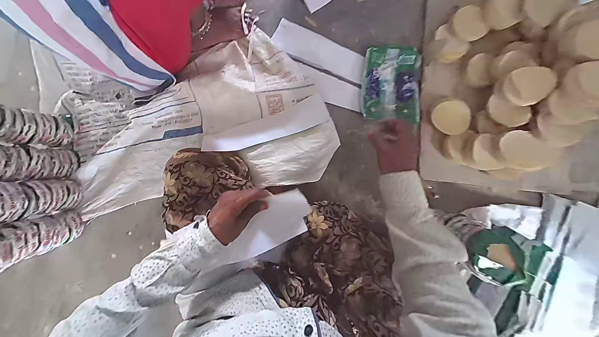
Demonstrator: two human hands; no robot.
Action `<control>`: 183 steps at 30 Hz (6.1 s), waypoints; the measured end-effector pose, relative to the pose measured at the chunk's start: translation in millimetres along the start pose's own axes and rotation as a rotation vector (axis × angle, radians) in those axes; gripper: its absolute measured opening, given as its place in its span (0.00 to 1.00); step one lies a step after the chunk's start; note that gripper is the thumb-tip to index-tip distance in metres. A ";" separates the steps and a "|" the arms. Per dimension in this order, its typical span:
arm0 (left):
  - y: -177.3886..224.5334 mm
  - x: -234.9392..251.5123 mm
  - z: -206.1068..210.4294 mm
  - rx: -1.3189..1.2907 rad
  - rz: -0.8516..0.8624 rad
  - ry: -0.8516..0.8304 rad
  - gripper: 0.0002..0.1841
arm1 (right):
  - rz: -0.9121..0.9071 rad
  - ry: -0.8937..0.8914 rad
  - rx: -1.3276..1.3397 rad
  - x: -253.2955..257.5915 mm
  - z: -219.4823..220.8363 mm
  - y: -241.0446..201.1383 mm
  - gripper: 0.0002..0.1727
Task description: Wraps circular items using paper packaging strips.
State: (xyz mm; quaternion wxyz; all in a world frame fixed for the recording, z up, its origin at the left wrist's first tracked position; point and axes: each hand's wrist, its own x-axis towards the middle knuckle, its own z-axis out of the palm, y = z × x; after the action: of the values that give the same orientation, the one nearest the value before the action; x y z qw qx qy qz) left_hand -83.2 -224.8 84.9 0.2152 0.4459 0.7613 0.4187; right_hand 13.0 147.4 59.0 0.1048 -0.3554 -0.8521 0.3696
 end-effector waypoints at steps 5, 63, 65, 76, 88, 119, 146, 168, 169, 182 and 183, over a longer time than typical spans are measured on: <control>0.3 123.9 42.7 0.137 0.086 -0.239 0.17 | 0.160 0.092 0.429 -55.5 7.0 23.3 0.21; 24.5 178.8 181.3 0.483 -0.062 -0.769 0.38 | 0.263 -0.478 -0.610 -92.7 15.7 42.4 0.52; 25.6 177.9 181.2 0.489 -0.068 -0.756 0.38 | 0.260 -0.477 -0.632 -95.2 19.2 44.8 0.52; 29.6 175.3 181.5 0.510 -0.077 -0.742 0.38 | 0.309 -0.429 -0.640 -137.4 19.0 42.3 0.42; 34.8 174.5 179.5 0.517 -0.084 -0.795 0.38 | 0.367 -0.651 -0.683 -151.4 6.9 22.8 0.31; -19.3 78.1 -155.5 0.030 -0.043 0.206 0.19 | -0.443 -0.627 -0.460 -8.4 87.7 -126.8 0.28; 34.7 187.2 199.7 0.445 -0.008 -0.692 0.34 | 0.001 -0.323 -0.770 148.9 -17.4 74.5 0.74; 31.8 196.8 206.5 0.369 -0.094 -0.783 0.41 | 0.280 -0.089 -0.169 -85.0 -16.1 97.0 0.19; 35.0 197.1 207.0 0.384 -0.110 -0.792 0.42 | 0.269 -0.114 -0.220 -84.3 -15.6 95.8 0.20; 44.8 198.0 207.2 0.454 -0.138 -0.799 0.43 | 0.414 -0.410 -0.616 -114.6 -11.2 56.0 0.48; 44.8 197.8 207.3 0.458 -0.141 -0.804 0.43 | 0.391 -0.404 -0.635 -108.5 -6.1 60.1 0.53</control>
State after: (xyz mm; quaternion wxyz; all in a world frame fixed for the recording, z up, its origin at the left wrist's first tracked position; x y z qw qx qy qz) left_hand -16.3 48.8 15.7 0.4169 0.5559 0.7189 0.0181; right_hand 126.1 105.2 30.2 -0.2511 -0.4453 -0.8437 0.1638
